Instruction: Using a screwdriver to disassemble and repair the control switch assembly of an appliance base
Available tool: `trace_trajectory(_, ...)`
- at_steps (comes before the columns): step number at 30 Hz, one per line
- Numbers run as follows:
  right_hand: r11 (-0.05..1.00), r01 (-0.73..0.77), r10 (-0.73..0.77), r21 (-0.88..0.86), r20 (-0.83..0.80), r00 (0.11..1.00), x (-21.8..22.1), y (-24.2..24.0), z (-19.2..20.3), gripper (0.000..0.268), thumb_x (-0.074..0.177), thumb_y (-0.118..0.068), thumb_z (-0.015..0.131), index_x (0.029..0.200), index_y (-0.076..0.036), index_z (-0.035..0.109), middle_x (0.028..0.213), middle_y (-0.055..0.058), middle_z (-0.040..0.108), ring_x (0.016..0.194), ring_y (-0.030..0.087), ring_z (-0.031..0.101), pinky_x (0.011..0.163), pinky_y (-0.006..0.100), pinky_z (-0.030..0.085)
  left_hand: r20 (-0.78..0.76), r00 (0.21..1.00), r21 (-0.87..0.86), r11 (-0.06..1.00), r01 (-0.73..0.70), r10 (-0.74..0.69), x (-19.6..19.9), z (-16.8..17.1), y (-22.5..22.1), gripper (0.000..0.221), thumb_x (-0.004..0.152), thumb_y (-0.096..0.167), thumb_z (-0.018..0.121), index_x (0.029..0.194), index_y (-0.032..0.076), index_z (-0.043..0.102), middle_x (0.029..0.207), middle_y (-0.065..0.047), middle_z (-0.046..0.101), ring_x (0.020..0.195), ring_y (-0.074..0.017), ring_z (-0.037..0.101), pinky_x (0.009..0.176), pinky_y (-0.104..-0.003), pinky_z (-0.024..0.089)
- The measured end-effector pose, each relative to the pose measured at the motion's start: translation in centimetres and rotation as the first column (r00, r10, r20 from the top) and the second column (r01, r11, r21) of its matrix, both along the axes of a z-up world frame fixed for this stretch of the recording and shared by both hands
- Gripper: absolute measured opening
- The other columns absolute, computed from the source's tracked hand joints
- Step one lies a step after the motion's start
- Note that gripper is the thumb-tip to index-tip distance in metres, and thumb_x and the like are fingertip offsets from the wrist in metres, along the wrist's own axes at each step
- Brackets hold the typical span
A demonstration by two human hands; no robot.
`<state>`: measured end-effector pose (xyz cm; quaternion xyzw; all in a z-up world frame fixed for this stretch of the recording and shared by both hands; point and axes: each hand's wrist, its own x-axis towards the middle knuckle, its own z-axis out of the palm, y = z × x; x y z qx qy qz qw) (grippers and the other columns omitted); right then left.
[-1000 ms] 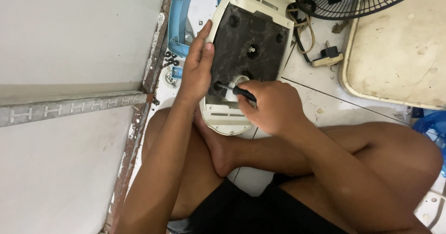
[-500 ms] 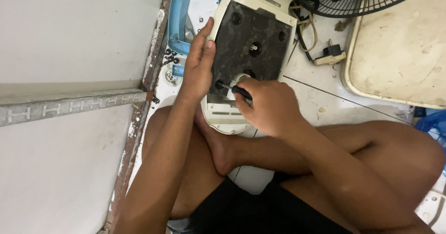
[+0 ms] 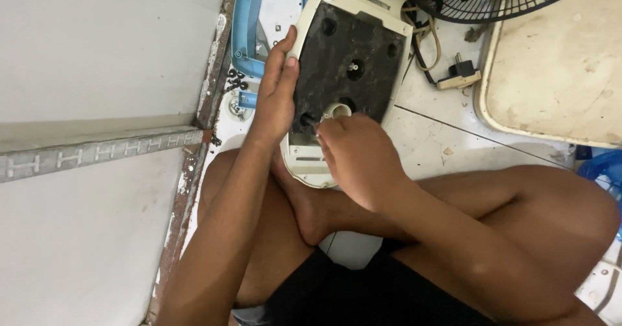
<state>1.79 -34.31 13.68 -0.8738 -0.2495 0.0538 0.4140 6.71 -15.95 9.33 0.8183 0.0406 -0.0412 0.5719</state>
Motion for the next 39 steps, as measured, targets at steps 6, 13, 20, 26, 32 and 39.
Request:
trace_trajectory(6, 0.998, -0.021, 0.031, -0.065, 0.149, 0.988, -0.2, -0.2, -1.1, 0.020, 0.076, -0.001, 0.069, 0.091, -0.011, 0.076, 0.097, 0.009, 0.060, 0.078, 0.030, 0.055, 0.075, 0.040, 0.047, -0.004, 1.000, 0.023, 1.000, -0.008, 0.008, -0.2, 0.2, 0.0, 0.048, 0.111, 0.025, 0.035, 0.157, 0.009, 0.035, 0.165, -0.012, 0.036, 0.157, -0.0285, 0.028, 0.129, -0.044, 0.021)
trace_trajectory(13, 0.940, -0.038, -0.097, -0.340, -0.369, 0.924, 1.0, -0.4, 0.0, 0.028, 0.111, -0.033, 0.035, 0.118, -0.008, 0.045, 0.067, 0.017, 0.071, 0.058, 0.044, 0.069, 0.058, 0.056, 0.052, 0.054, 0.998, 0.008, 1.000, -0.018, 0.018, -0.1, -0.4, 0.1, 0.048, 0.111, 0.026, 0.038, 0.155, 0.006, 0.039, 0.163, -0.013, 0.041, 0.155, -0.0276, 0.034, 0.128, -0.042, 0.025)
trace_trajectory(20, 0.993, 0.111, -0.108, -0.037, 0.080, 0.991, -0.2, -0.2, 1.4, 0.033, 0.086, -0.008, 0.073, 0.117, -0.012, 0.063, 0.098, 0.002, 0.069, 0.078, 0.022, 0.067, 0.062, 0.037, 0.049, 0.038, 0.999, -0.001, 0.999, -0.035, 0.035, -0.3, 0.0, -0.1, 0.047, 0.111, 0.023, 0.038, 0.155, 0.007, 0.040, 0.163, -0.013, 0.041, 0.154, -0.0276, 0.034, 0.128, -0.042, 0.026)
trace_trajectory(26, 0.971, 0.039, -0.077, -0.234, -0.158, 0.984, 0.1, -0.6, 0.8, 0.039, 0.100, -0.042, 0.057, 0.123, -0.010, 0.056, 0.073, 0.010, 0.071, 0.055, 0.034, 0.069, 0.052, 0.047, 0.051, 0.052, 0.998, 0.021, 0.999, -0.035, 0.034, -0.2, -0.6, 0.1, 0.047, 0.111, 0.026, 0.038, 0.155, 0.007, 0.040, 0.163, -0.012, 0.041, 0.154, -0.0277, 0.035, 0.128, -0.042, 0.026)
trace_trajectory(32, 0.993, 0.092, -0.087, -0.073, 0.065, 0.994, -0.5, -0.6, 1.2, 0.030, 0.093, -0.009, 0.064, 0.122, -0.010, 0.056, 0.085, 0.006, 0.067, 0.068, 0.028, 0.064, 0.057, 0.042, 0.048, 0.050, 0.998, -0.002, 0.999, -0.033, 0.033, -0.1, -0.4, 0.0, 0.046, 0.111, 0.023, 0.039, 0.154, 0.007, 0.041, 0.163, -0.013, 0.040, 0.155, -0.0278, 0.034, 0.128, -0.041, 0.026)
trace_trajectory(39, 0.987, 0.071, -0.080, -0.146, -0.055, 0.995, -0.7, -0.7, 0.7, 0.043, 0.096, -0.043, 0.067, 0.116, -0.006, 0.058, 0.077, 0.010, 0.073, 0.054, 0.031, 0.068, 0.048, 0.042, 0.049, 0.089, 0.996, 0.021, 1.000, -0.020, 0.018, -0.2, -0.5, 0.0, 0.045, 0.112, 0.021, 0.039, 0.154, 0.006, 0.040, 0.162, -0.015, 0.041, 0.155, -0.0289, 0.035, 0.128, -0.041, 0.026)
